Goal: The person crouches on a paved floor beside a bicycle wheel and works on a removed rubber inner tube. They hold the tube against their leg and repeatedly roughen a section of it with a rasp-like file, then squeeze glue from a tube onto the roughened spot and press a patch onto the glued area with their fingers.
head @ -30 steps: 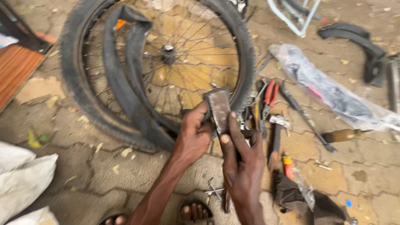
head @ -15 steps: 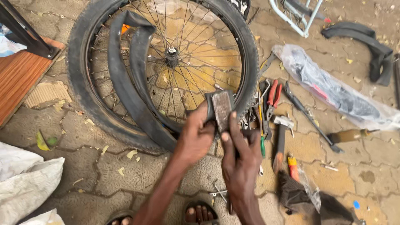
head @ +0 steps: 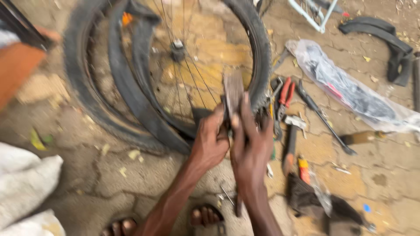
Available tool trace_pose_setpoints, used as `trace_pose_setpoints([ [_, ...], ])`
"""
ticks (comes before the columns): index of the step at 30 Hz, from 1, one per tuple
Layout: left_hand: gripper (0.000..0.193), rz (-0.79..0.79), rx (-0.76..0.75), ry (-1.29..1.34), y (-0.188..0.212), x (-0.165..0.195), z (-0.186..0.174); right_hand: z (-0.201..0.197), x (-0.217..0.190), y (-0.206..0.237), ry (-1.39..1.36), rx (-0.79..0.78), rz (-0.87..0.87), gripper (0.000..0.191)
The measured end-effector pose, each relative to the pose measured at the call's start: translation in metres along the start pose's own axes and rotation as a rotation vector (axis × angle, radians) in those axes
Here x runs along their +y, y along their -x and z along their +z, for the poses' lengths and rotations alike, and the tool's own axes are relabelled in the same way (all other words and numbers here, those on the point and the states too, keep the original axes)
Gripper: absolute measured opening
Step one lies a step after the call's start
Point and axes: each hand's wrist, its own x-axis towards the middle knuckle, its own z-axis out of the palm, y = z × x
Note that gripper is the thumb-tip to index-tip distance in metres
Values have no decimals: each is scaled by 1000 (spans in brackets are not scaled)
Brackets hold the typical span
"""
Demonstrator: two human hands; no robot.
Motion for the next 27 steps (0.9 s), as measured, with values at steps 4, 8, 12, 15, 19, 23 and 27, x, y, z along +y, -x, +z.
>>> trace_pose_setpoints([
  [4, 60, -9, -53, -83, -2, -8, 12, 3, 37, -51, 91, -51, -55, 43],
  [8, 58, 60, 0, 156, -12, -16, 1, -5, 41, -26, -255, -42, 381, 40],
  [12, 52, 114, 51, 262, -7, -11, 0, 10, 19, 13, -236, 20, 272, 42],
  [15, 57, -33, 91, 64, 0, -4, 7, 12, 8, -12, 74, -20, -41, 41],
  [19, 54, -35, 33, -60, -7, -2, 4, 0, -4, -61, -24, -81, 86, 41],
  [23, 55, 46, 24, 157, -11, -3, -5, -17, -19, -17, -104, -7, 69, 42],
  [27, 56, 180, 114, 110, -1, -4, 3, 2, -4, 3, -51, -11, 10, 42],
])
